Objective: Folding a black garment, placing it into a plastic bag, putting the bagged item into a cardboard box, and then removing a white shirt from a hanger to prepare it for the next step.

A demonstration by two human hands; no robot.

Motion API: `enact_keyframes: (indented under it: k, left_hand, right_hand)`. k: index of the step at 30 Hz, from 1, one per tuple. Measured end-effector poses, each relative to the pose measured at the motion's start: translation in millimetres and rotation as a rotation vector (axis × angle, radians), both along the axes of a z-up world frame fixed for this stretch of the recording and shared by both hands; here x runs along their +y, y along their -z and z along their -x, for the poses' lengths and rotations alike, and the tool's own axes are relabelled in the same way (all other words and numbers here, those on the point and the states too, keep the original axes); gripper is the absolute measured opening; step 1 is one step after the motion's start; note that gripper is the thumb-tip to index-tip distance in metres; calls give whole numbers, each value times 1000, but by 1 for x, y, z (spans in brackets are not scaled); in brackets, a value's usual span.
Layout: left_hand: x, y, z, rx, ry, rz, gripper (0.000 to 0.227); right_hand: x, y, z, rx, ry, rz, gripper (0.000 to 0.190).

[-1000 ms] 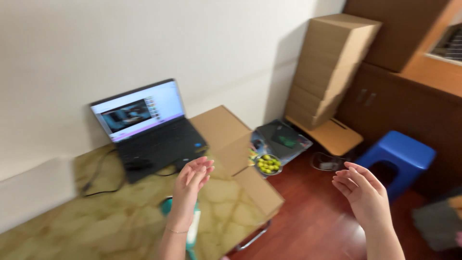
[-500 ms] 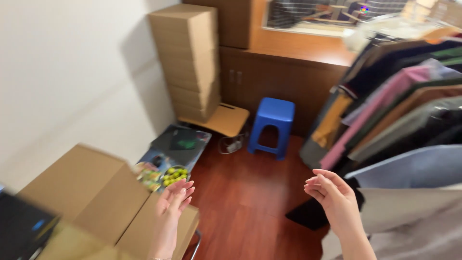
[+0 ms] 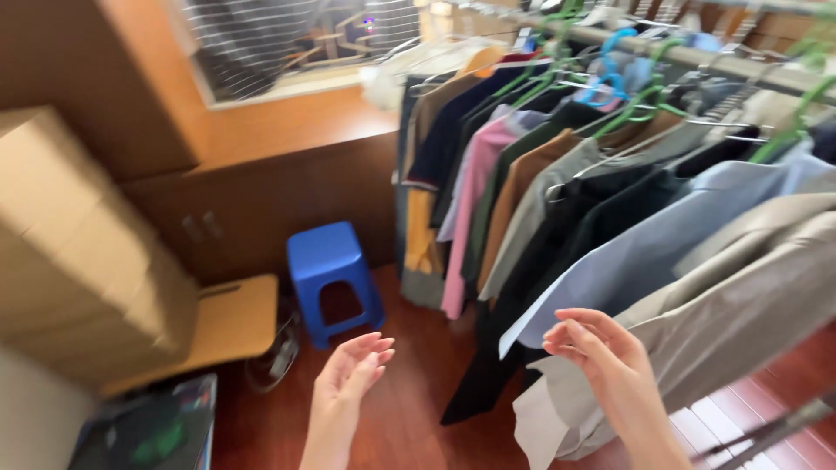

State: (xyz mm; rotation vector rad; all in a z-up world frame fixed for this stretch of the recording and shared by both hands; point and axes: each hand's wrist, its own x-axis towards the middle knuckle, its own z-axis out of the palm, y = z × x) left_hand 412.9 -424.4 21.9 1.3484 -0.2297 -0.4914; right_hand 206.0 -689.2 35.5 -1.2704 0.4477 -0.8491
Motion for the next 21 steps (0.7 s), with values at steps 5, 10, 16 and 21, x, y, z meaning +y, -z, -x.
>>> enact_keyframes:
  k: [5,10,16,21]
  left_hand:
    - [-78,-19,-41,-94,267,61,32]
    - [-135,-26,-57,-104,414,81,32]
    - [-174,-19,-104,-75,365,54,30]
    - [-179,-20,-172,-110,135,124,31]
  right_hand:
    - [-2,-4,8,58,322,-118,27]
    - [-34,44,-9,27,384,-168,26]
    - [-68,31,-94,-3,222,-59,25]
    - [-97,18,-191,-108,-28,19,25]
